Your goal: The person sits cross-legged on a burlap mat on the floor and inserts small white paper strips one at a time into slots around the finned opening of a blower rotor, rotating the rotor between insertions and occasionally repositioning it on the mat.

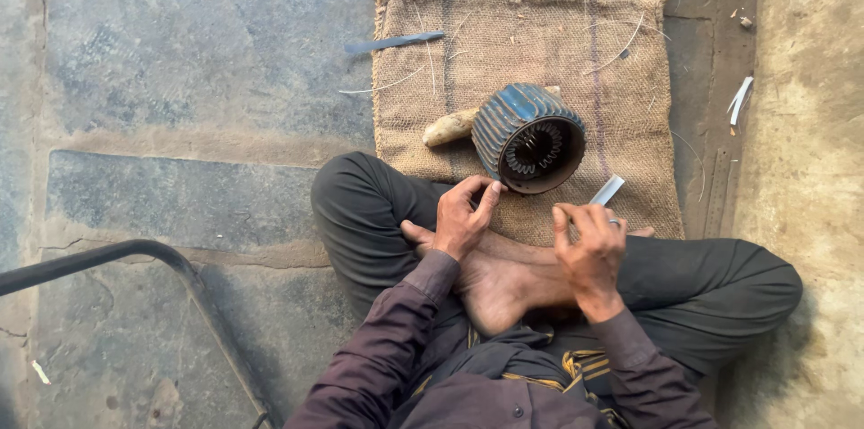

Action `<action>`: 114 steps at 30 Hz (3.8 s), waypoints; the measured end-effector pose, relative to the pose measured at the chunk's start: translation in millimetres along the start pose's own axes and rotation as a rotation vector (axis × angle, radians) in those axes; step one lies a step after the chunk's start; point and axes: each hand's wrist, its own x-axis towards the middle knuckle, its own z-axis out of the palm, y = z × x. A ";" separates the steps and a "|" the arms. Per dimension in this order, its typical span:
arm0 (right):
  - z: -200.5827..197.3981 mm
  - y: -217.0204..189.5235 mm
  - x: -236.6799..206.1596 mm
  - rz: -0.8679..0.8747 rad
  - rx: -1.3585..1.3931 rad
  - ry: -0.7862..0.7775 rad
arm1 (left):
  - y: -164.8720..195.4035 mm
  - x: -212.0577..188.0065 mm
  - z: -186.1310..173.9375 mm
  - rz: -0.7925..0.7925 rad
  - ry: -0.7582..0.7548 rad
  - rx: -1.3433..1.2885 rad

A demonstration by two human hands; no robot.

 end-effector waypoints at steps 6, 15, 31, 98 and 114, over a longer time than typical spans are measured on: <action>-14.7 25.7 20.3 0.264 0.067 -0.098 | -0.6 0.0 -1.2 -0.036 -0.013 0.022; -14.9 -1.4 98.0 0.024 0.345 0.044 | -8.9 2.0 -1.5 -0.028 -0.008 0.040; 32.7 4.6 150.9 -0.132 0.494 -0.167 | -22.8 50.7 1.3 -0.130 0.067 -0.467; 28.2 -2.7 146.4 -0.047 0.567 -0.231 | -10.0 64.6 -16.3 -0.198 -0.065 -0.069; 43.0 -28.0 190.2 0.173 0.356 -0.394 | -29.8 78.8 -48.0 0.141 0.083 0.718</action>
